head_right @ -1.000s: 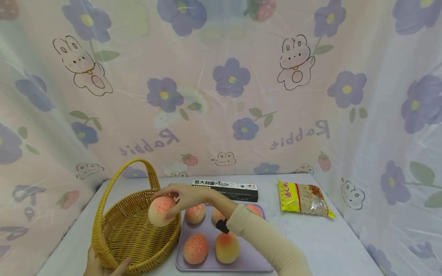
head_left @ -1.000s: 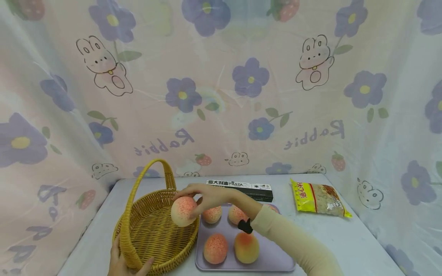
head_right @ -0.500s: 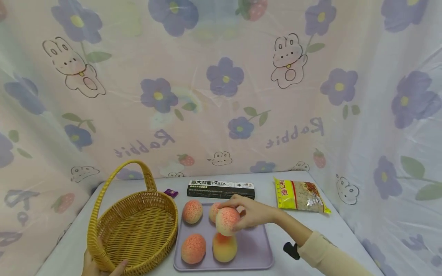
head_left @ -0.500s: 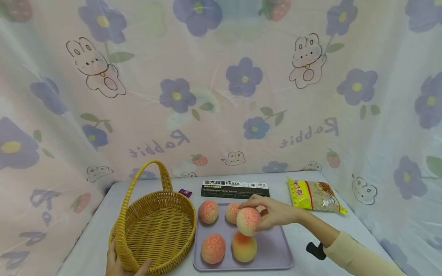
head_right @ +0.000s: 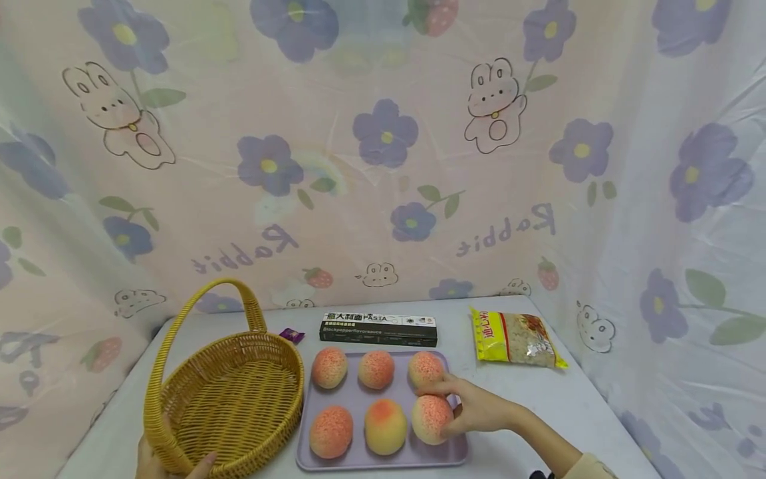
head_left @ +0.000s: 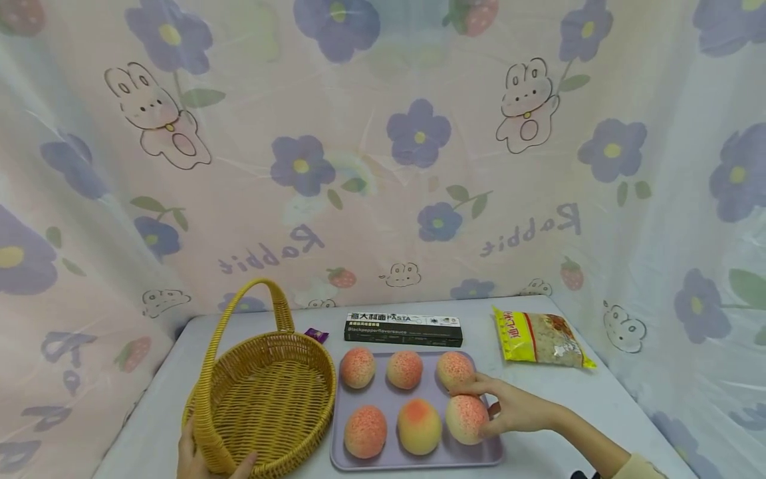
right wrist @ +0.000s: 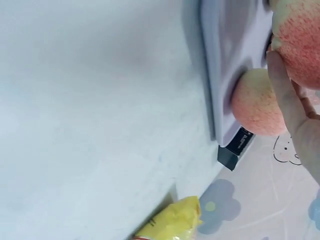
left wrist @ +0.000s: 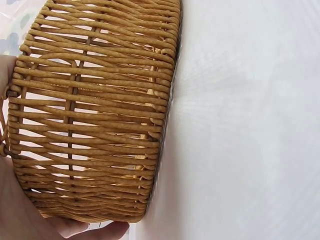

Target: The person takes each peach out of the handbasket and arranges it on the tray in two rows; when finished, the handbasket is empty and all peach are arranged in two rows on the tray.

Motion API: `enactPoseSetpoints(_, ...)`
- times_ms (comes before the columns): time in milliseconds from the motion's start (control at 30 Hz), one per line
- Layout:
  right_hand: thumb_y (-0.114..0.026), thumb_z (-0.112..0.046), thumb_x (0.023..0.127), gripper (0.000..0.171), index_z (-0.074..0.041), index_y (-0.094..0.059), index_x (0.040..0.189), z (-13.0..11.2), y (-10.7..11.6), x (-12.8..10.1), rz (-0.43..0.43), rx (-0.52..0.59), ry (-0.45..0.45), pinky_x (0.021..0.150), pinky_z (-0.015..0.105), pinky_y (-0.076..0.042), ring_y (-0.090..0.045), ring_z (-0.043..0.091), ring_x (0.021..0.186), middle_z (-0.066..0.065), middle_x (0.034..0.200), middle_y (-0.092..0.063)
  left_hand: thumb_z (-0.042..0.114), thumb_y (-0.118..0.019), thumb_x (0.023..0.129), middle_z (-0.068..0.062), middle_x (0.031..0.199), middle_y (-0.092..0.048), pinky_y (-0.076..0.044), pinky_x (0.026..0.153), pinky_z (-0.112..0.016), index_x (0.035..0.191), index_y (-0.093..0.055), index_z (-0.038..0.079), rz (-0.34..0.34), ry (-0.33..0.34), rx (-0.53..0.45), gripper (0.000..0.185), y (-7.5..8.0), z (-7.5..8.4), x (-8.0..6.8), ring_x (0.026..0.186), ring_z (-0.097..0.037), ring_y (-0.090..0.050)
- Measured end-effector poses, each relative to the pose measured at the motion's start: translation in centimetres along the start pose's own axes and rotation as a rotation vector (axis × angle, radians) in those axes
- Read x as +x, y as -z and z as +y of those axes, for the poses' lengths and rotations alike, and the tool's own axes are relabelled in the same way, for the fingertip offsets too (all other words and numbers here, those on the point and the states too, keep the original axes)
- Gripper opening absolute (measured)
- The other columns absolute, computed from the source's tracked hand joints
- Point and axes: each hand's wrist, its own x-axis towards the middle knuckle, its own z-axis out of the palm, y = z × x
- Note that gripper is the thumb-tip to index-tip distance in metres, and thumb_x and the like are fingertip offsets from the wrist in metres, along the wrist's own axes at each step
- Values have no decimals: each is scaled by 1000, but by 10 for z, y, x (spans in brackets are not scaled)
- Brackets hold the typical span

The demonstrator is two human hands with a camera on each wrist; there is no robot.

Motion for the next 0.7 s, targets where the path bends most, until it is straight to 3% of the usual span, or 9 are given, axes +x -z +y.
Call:
enactPoseSetpoints(100,-77,-17,82,62,-23,-58,141,6,-3,-1,5,20,-20,85,30,-54,-35,7,130,30,153,-29,20,-97,59,-34,147,-26,-41,84,-72,143,-39,-14,7,-7,0,108,0,-1,0,125,-53,-36)
enactPoseSetpoints(300,-77,-15,83,63,-14,-55,142,13,-7,-1,-2,41,-20,87,29,-54,-32,34,139,31,154,-29,24,-97,61,-32,151,-22,-40,85,-74,143,-39,-13,-14,3,4,107,1,0,0,129,-53,-32)
enactPoseSetpoints(367,-78,-14,83,65,-10,-54,143,15,-8,-1,-4,44,3,87,29,-54,-37,36,135,33,152,-31,21,-97,60,-33,149,-24,-41,84,-72,140,-42,-15,6,-25,-6,103,0,-1,0,127,-53,-33)
enactPoseSetpoints(467,-78,-12,82,66,-6,-53,142,19,-10,-2,-5,56,44,87,29,-54,-38,21,135,35,150,-31,15,-97,58,-35,145,-28,-40,83,-70,135,-45,-17,32,-57,-23,99,-1,-1,0,124,-52,-35)
enactPoseSetpoints(567,-78,-11,82,66,-5,-53,142,21,-11,-2,-11,70,69,87,28,-54,-43,4,123,31,142,-38,16,-97,58,-34,145,-28,-40,82,-70,134,-45,-18,29,-54,-30,99,-1,-1,0,123,-51,-36)
enactPoseSetpoints(700,-77,-10,82,66,-5,-52,143,22,-12,-2,-15,76,71,88,27,-53,-46,4,114,20,134,-44,19,-98,58,-33,149,-26,-42,81,-70,134,-46,-17,15,-48,-18,99,0,-1,-1,125,-52,-35)
